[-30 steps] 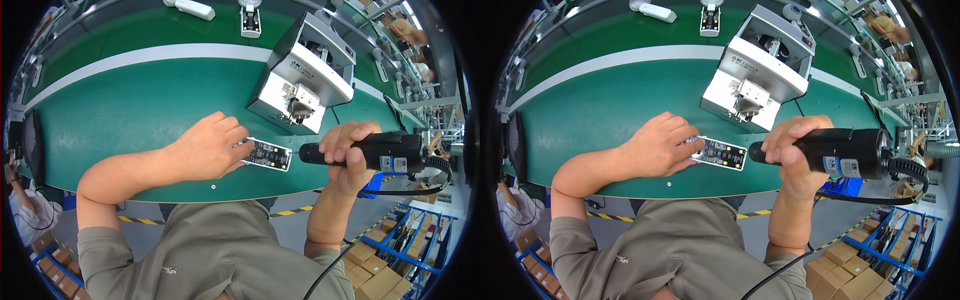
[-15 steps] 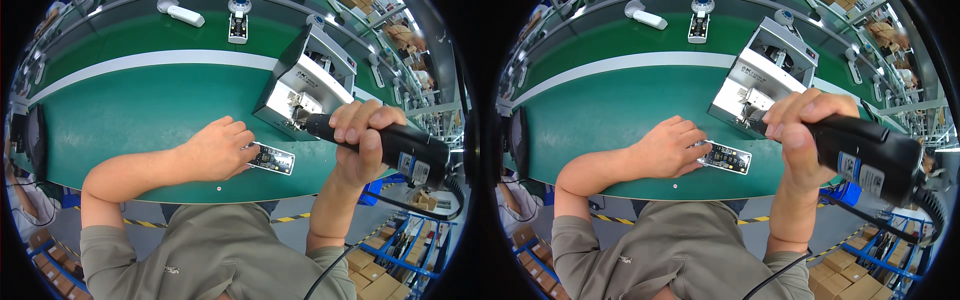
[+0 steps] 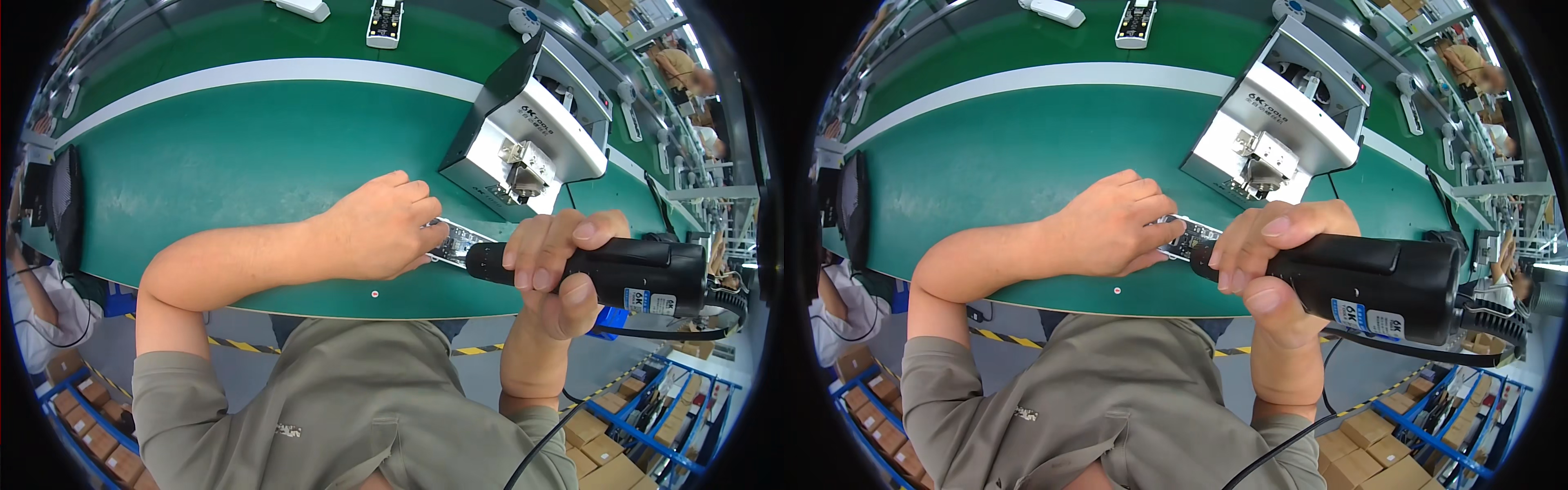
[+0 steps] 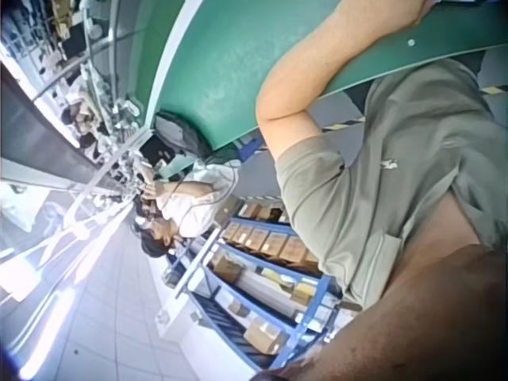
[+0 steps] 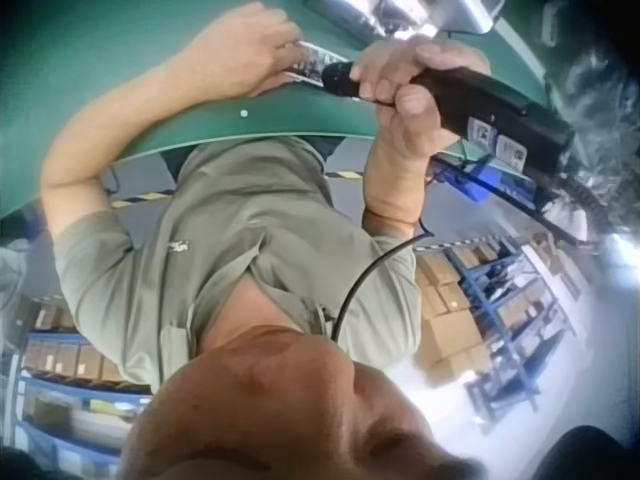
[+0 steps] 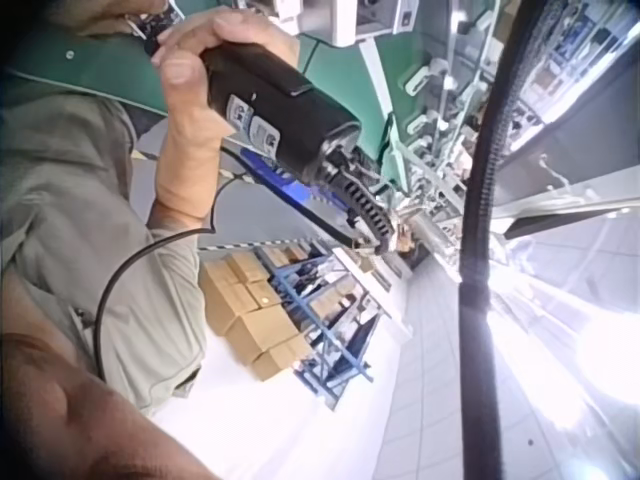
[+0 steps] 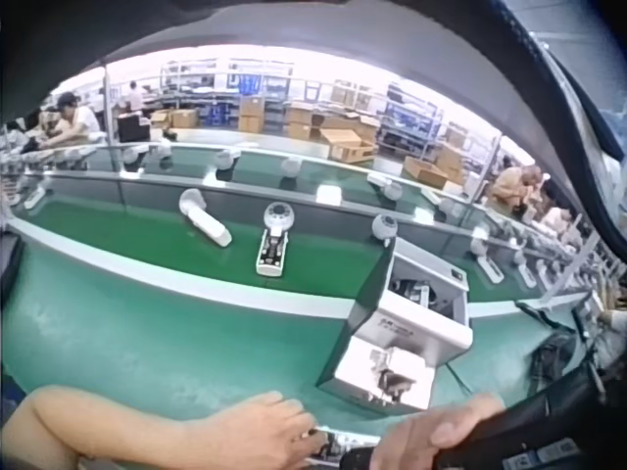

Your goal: Assembling electronic components using an electric screwdriver on a production line.

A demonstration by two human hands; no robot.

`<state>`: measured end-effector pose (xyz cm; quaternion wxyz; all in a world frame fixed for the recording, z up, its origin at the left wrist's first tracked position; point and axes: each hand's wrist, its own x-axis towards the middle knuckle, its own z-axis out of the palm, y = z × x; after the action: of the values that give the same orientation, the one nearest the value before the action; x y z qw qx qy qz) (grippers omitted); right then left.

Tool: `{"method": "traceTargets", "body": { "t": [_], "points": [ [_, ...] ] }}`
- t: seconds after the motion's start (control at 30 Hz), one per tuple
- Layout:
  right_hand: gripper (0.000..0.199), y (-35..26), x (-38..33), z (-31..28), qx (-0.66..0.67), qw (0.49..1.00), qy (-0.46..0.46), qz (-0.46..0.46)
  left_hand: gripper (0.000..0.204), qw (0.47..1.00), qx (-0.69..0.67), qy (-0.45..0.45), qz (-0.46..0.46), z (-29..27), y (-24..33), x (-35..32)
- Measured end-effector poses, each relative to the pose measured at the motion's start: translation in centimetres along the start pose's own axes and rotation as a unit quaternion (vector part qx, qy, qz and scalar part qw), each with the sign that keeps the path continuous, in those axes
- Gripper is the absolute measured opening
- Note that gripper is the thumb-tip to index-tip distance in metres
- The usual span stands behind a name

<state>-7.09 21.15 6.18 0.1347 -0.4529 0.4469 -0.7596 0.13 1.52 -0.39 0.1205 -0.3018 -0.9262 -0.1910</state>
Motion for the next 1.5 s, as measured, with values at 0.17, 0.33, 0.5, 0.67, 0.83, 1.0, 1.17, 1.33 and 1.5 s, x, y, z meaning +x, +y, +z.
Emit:
{"method": "traceTargets", "body": {
  "t": [0.17, 0.33, 0.5, 0.67, 0.83, 1.0, 1.17, 1.33, 1.5],
  "points": [
    [0.033, 0.3, -0.2, 0.8, 0.014, 0.999, 0.029, 0.027, 0.026, 1.0, -0.007, 0.013, 0.002, 0.2, -0.2, 0.0],
    [0.034, 0.3, -0.2, 1.8, 0.05, 0.995, 0.081, 0.042, 0.022, 1.0, 0.001, 0.028, 0.009, 0.2, -0.3, 0.0],
    [0.035, 0.4, -0.2, 2.0, 0.064, 0.995, 0.066, 0.044, 0.03, 1.0, 0.009, 0.004, -0.003, -0.1, -0.2, -0.3],
    [0.035, 0.4, -0.2, 1.1, 0.068, 0.997, 0.011, 0.035, 0.03, 1.0, 0.028, -0.001, 0.01, 0.4, -0.1, 0.0],
    [0.034, 0.9, -0.1, 0.9, 0.073, 0.997, -0.032, 0.023, 0.029, 1.0, 0.018, 0.012, 0.018, 0.4, -0.2, 0.0],
    [0.031, 0.4, 0.3, 0.7, 0.066, 0.997, -0.01, 0.036, 0.027, 1.0, 0.002, 0.012, 0.016, 0.1, -0.3, -0.3],
    [0.027, -4.0, 3.0, -1.7, -0.048, 0.985, 0.112, -0.121, 0.022, 1.0, 0.002, 0.021, 0.009, 0.2, -0.4, -0.3],
    [0.026, -3.6, 4.0, -2.9, -0.081, 0.982, 0.1, -0.14, 0.023, 1.0, 0.005, 0.018, 0.002, 0.3, -0.1, -0.4],
    [0.024, -2.4, 3.9, -2.5, -0.129, 0.982, 0.058, -0.127, 0.023, 1.0, 0.006, 0.02, 0.003, 0.3, 0.1, -0.2]
  ]
}}
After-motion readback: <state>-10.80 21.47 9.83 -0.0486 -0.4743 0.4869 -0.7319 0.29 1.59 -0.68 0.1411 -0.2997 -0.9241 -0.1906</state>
